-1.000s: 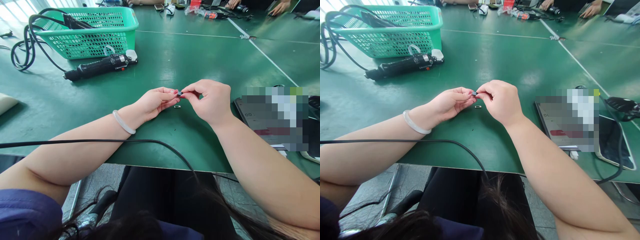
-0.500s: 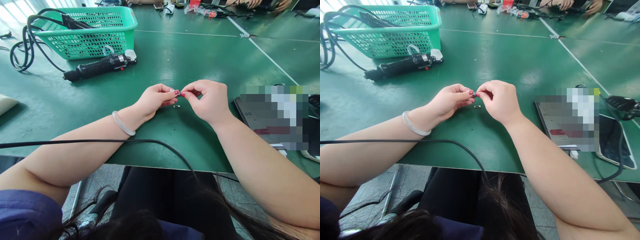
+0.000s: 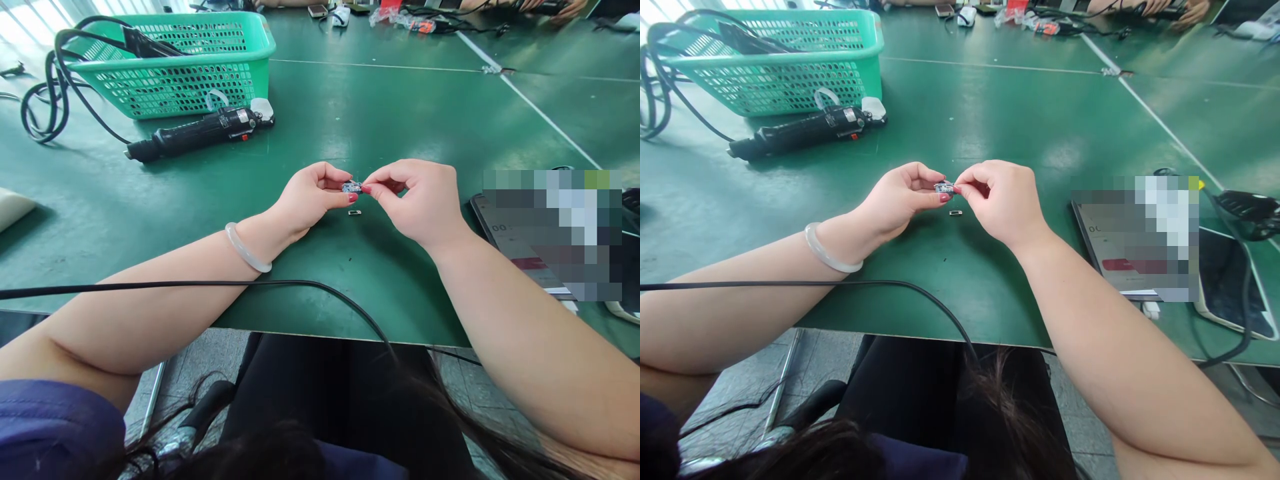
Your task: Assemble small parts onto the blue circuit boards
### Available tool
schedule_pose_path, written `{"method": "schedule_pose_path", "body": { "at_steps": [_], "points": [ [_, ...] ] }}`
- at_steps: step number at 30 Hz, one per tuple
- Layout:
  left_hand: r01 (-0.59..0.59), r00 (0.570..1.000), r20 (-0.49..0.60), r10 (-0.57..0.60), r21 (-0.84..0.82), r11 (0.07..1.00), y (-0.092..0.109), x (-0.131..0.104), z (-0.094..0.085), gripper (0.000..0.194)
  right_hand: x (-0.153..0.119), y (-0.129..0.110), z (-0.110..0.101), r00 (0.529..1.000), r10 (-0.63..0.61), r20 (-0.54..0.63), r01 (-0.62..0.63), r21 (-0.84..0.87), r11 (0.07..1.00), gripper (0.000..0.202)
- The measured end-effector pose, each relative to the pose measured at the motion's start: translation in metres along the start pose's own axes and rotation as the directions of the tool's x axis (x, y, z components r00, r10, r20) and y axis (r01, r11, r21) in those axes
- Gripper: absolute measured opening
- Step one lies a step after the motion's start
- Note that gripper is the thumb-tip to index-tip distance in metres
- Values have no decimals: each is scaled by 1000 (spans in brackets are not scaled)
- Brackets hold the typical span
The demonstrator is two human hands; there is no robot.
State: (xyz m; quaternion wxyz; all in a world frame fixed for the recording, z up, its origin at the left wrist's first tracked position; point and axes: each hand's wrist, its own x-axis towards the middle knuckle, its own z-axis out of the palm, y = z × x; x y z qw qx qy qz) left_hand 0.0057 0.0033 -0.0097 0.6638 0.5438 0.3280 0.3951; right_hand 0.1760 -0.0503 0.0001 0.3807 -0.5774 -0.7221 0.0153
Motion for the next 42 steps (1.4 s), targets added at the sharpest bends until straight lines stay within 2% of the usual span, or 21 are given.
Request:
{"method": "schedule_pose_path", "body": {
  "at_steps": [5, 12, 17, 21, 24, 30, 35, 42],
  "points": [
    [-8, 1000, 11, 8, 22, 1000, 0, 0, 0, 27, 0, 1, -1, 999, 3, -38, -3, -7, 1000, 13],
    [-18, 999, 45, 15, 73, 997, 2, -4, 2, 29, 0, -1, -4, 999, -17, 43, 20, -73, 997, 19],
    [9, 1000, 18, -10, 57, 998, 3, -4, 3, 32, -1, -1, -5, 998, -42, 50, 47, -93, 995, 22],
    [-12, 999, 45, 9, 78, 997, 2, -3, 2, 31, -1, -1, -5, 998, -47, 51, 52, -92, 994, 22],
    [-21, 1000, 23, 19, 82, 996, 2, -3, 2, 29, -1, -3, -6, 999, -30, 22, 32, -84, 996, 22],
    [23, 999, -28, -22, 34, 999, 3, -3, 2, 23, -2, -5, -6, 999, -38, 25, 40, -83, 996, 20],
    [71, 997, -8, -72, -70, 995, 4, -3, 1, 22, -1, -4, -5, 999, -39, 28, 41, -76, 996, 18],
    [94, 995, -21, -97, -104, 990, 4, -3, 1, 25, -2, -3, -3, 1000, 5, -23, -5, -16, 1000, 15]
  ]
}}
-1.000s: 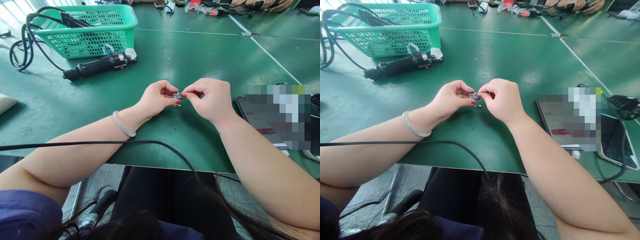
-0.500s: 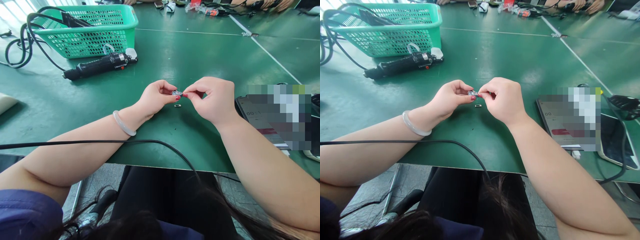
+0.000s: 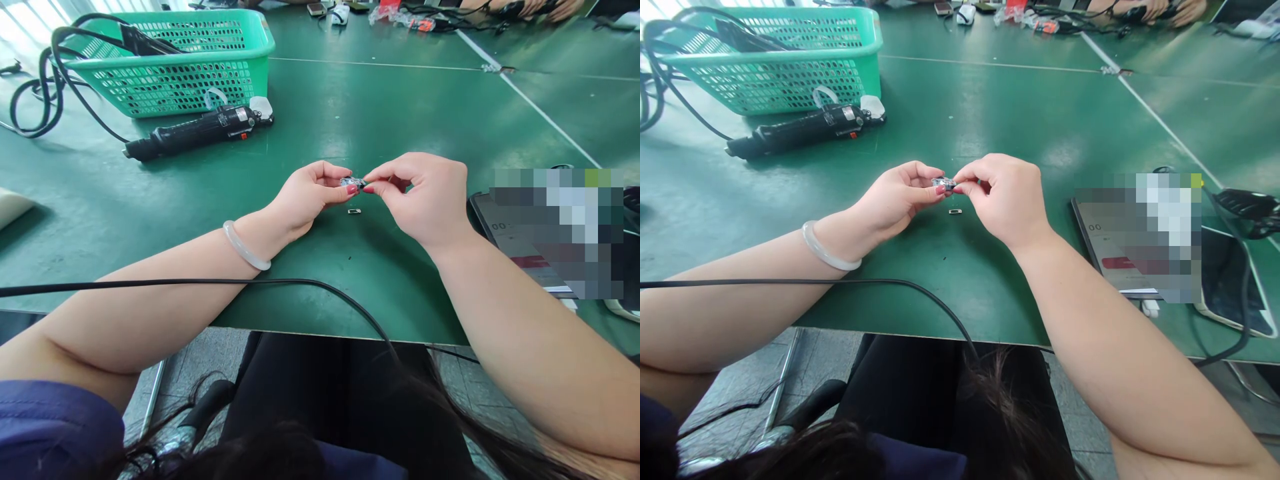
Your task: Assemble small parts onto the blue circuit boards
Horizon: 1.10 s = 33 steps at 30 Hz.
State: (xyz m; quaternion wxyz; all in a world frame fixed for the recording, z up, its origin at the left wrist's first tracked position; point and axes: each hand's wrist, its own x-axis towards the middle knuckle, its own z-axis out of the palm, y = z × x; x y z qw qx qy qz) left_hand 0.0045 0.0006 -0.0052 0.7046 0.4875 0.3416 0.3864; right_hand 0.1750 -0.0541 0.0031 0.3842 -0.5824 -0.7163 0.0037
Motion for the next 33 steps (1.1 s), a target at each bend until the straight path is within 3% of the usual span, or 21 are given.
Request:
{"method": "schedule_pose_path", "body": {
  "at_steps": [4, 10, 12, 21, 26, 33],
  "points": [
    [7, 1000, -27, -8, -6, 1000, -1, 2, 0, 22, 1, 7, 1, 998, 50, -24, -48, 47, 998, 18],
    [-9, 998, -68, 11, 27, 1000, -3, 4, -2, 21, 3, 18, 9, 957, 112, 268, -93, -81, 992, 7],
    [-8, 997, -73, 11, 35, 999, -3, 4, -2, 22, 3, 19, 14, 942, 120, 315, -92, -102, 990, 8],
    [-11, 997, -73, 15, 57, 998, -2, 3, -1, 21, 2, 17, 14, 962, 36, 269, 18, -193, 981, 11],
    [-21, 997, -73, 25, 58, 998, -3, 3, -1, 22, 2, 15, 4, 941, -12, 337, 105, -259, 960, 16],
    [-31, 997, -69, 36, 65, 997, -4, 4, -3, 24, 2, 13, 2, 936, 54, 348, 36, -247, 968, 16]
  ]
}}
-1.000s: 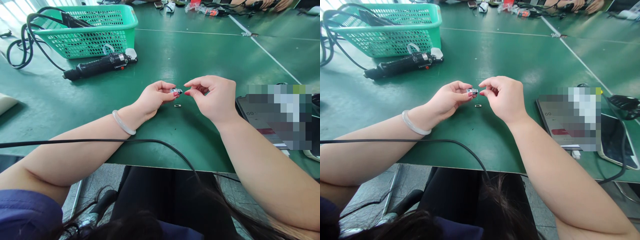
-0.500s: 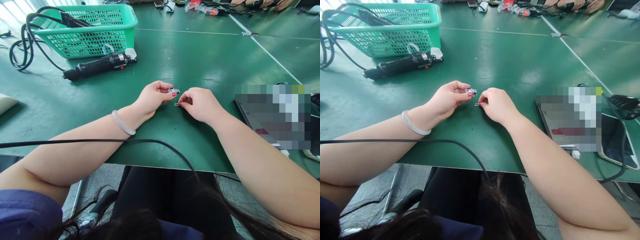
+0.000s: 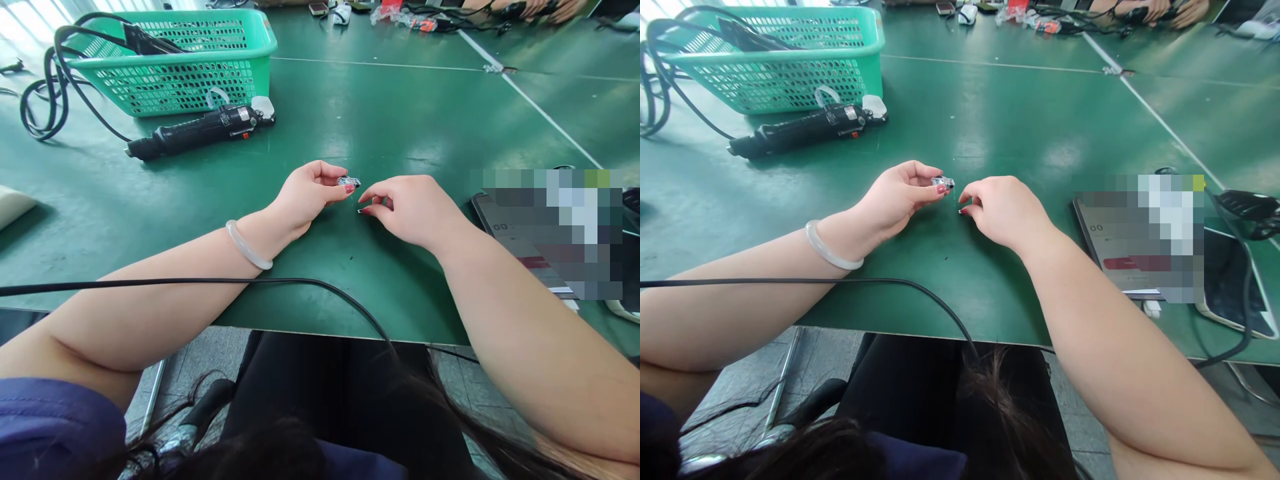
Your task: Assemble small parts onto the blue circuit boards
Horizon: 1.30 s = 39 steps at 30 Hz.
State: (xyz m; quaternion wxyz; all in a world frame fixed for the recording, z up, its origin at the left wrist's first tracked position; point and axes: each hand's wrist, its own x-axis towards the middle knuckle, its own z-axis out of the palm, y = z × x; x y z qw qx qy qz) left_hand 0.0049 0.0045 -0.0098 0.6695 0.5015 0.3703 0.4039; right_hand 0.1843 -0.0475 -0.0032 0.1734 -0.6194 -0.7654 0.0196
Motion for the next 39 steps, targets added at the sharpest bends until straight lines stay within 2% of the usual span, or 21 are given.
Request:
{"method": "schedule_pose_path", "body": {
  "at_steps": [4, 9, 17, 23, 25, 30, 36, 39],
  "points": [
    [-15, 1000, 9, 15, 16, 1000, -1, 1, -1, 22, 1, -1, 4, 998, -49, 29, 49, -3, 999, 21],
    [-41, 999, 28, 41, 27, 999, -4, 4, -2, 23, -1, -2, -1, 992, -76, 103, 76, -2, 997, 29],
    [-37, 999, 10, 37, 31, 999, -1, 2, 0, 22, 1, -7, 3, 990, -84, 114, 76, 67, 995, 12],
    [-43, 999, 15, 42, 32, 999, -1, 2, 0, 23, 1, -1, 2, 985, -133, 110, 114, 159, 981, 28],
    [-42, 999, 13, 42, 35, 999, -2, 2, 0, 23, 1, 1, -1, 990, -102, 96, 85, 163, 983, 27],
    [-50, 999, 14, 49, 44, 998, -3, 4, -1, 24, 2, 1, -2, 991, 95, 94, -106, 118, 987, 10],
    [-59, 998, 27, 58, 47, 997, -4, 5, -2, 24, 2, 1, 0, 991, 83, 101, -91, 85, 992, 18],
    [-58, 998, 29, 56, 54, 997, -4, 4, -1, 25, 1, 3, -2, 987, 112, 114, -122, 88, 989, 18]
  ]
}}
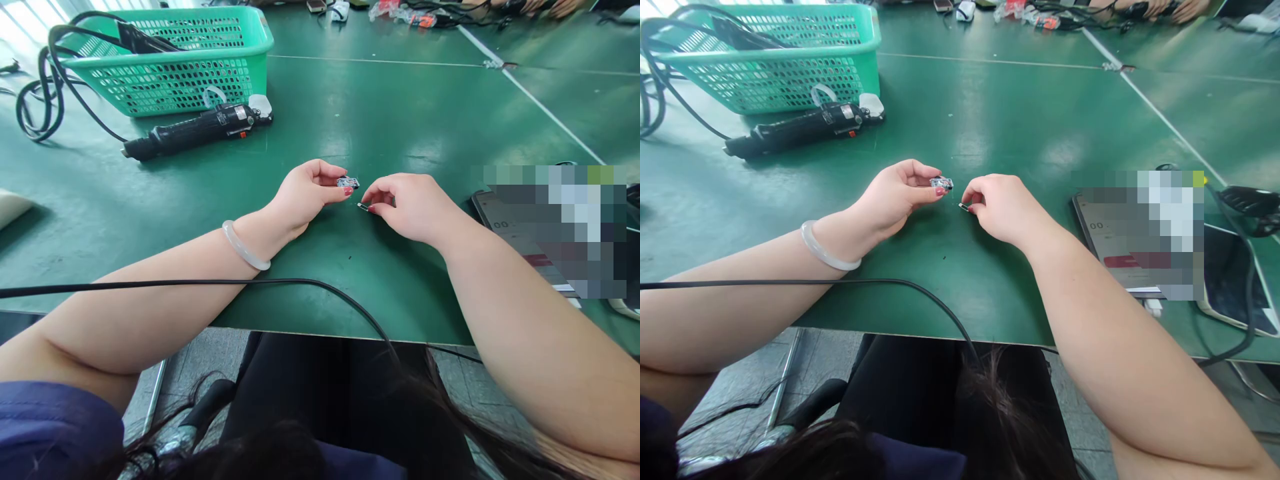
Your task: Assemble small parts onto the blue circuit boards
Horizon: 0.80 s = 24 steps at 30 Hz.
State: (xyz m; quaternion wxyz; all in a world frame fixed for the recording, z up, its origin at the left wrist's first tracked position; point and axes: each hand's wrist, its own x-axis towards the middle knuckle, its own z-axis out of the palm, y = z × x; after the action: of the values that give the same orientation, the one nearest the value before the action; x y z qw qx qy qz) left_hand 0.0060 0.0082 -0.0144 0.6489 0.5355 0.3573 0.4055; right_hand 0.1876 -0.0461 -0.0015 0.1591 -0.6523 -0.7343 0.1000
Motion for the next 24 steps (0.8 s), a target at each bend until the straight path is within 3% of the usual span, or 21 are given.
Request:
{"method": "schedule_pose_path", "body": {
  "at_steps": [4, 13, 20, 24],
  "points": [
    [23, 1000, 15, -23, 19, 1000, 1, -2, 1, 26, 0, 1, -2, 999, 39, 4, -39, -35, 999, 13],
    [37, 999, 34, -41, 108, 994, 1, -2, 1, 27, 4, 5, 5, 999, -4, -45, -2, -119, 993, 22],
    [49, 996, 64, -57, 120, 992, 0, -4, 1, 30, 0, 1, -4, 967, -60, -248, 61, -2, 998, 22],
    [55, 995, 77, -63, 98, 994, 1, -5, 1, 32, -2, -12, -5, 960, -104, -262, 109, 5, 994, 23]
  ]
}}
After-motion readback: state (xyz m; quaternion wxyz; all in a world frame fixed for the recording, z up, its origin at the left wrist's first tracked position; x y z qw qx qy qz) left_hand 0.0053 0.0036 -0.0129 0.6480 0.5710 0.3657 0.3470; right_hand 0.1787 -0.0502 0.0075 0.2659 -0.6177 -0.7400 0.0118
